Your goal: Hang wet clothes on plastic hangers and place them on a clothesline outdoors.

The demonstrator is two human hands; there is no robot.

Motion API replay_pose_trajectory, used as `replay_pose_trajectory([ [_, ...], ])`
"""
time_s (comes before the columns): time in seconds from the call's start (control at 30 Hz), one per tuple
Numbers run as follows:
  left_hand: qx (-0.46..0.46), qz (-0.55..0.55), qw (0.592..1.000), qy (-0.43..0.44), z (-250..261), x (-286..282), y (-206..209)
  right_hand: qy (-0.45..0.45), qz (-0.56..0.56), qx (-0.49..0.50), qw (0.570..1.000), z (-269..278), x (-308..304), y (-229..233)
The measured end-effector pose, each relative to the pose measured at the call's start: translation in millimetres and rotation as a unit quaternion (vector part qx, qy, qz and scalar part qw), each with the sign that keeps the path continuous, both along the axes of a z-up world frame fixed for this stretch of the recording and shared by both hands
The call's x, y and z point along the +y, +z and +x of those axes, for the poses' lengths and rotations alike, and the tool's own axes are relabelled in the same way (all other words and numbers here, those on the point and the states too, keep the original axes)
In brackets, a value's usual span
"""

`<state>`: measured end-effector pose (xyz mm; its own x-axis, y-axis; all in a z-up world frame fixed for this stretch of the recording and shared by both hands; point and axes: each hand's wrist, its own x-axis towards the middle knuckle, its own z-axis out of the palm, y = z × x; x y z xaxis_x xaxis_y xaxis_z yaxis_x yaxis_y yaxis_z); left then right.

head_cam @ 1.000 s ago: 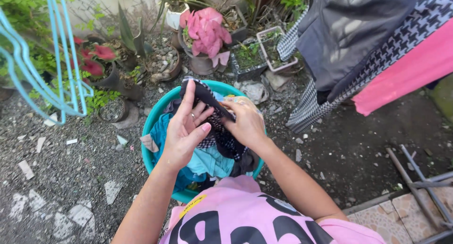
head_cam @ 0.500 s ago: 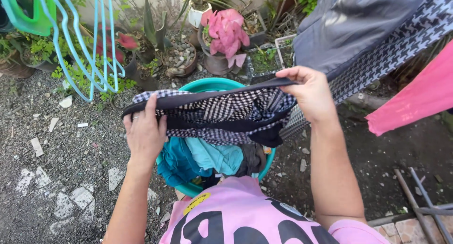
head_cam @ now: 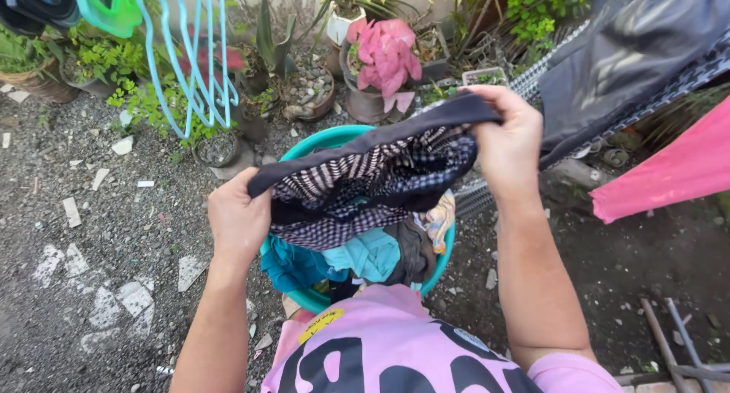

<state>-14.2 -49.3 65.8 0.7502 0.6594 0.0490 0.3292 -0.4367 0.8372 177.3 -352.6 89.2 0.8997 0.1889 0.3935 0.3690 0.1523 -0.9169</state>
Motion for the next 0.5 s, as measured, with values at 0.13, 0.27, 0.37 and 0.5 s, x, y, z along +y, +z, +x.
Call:
replay_pose_trajectory([
  [0.13,0.089,0.188,0.977,-0.055,2.1,10.3,1.8,0.06,-0.126,0.044,0.989,10.1,8.1,-4.7],
  [0.27,-0.035,0.245,0.963,-0.11,-7.4,10.9,3.4,0.028,-0.056,0.047,0.997,-0.1,13.0,12.3],
  [0.37,-0.138,-0.028,0.976,-0.168,5.4,35.6,-60.5,0.062,-0.25,0.033,0.966,12.1,24.8,-2.6],
  [0.5,-0.128,-0.053,0.96,-0.243,13.5,30.7,-63.9,0.078,-0.156,0.07,0.982,32.8,37.0,-26.7],
])
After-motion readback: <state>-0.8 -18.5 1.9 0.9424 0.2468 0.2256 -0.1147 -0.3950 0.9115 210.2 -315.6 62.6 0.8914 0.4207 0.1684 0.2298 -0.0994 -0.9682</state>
